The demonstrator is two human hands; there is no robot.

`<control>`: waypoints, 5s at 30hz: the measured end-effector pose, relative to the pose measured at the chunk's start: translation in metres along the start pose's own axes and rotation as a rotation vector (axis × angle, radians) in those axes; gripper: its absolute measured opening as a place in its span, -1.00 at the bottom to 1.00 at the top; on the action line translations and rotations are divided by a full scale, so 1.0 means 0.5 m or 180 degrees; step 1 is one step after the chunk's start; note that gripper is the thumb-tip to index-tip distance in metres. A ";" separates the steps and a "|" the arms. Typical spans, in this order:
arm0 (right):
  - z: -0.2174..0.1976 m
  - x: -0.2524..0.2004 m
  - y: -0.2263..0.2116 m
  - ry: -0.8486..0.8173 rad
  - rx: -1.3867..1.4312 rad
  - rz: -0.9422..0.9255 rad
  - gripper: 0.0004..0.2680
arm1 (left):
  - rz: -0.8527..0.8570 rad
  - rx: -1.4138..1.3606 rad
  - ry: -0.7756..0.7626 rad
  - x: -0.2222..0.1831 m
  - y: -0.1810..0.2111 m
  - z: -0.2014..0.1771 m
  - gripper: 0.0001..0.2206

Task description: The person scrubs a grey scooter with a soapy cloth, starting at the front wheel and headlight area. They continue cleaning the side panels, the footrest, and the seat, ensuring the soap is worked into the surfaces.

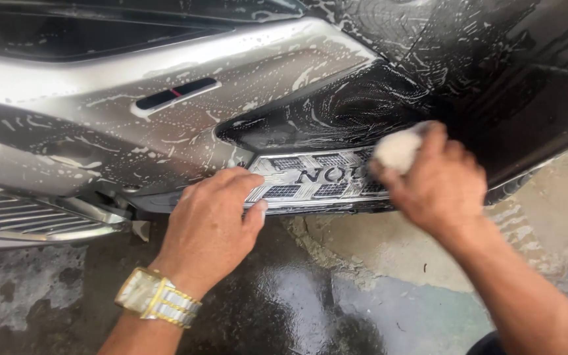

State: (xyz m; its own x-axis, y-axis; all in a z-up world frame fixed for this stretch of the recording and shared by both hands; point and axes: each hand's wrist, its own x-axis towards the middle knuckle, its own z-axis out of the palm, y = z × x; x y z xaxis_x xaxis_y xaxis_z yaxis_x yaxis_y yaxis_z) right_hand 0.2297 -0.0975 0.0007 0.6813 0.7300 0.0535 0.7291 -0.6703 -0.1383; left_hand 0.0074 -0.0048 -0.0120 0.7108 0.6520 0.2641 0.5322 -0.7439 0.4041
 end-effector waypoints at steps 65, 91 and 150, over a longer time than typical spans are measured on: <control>-0.065 0.153 -0.162 0.2628 0.1182 -0.2265 -0.13 | -0.0625 0.2186 0.3620 0.110 0.050 -0.277 -0.35; -0.092 0.140 -0.148 0.1962 0.1359 -0.2266 -0.08 | -0.0633 0.3171 0.2786 0.109 0.107 -0.366 -0.40; -0.135 0.141 -0.232 0.2114 0.1088 -0.1661 0.06 | 0.0968 0.2491 0.3790 0.003 -0.009 -0.519 -0.49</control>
State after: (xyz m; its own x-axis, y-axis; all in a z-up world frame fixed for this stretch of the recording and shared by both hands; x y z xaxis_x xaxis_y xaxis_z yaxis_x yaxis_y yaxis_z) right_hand 0.1975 0.0226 0.0870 0.2449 0.6318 0.7354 0.9684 -0.1232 -0.2167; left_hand -0.1131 0.0377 0.2138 0.2523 -0.0983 0.9626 0.8197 -0.5069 -0.2666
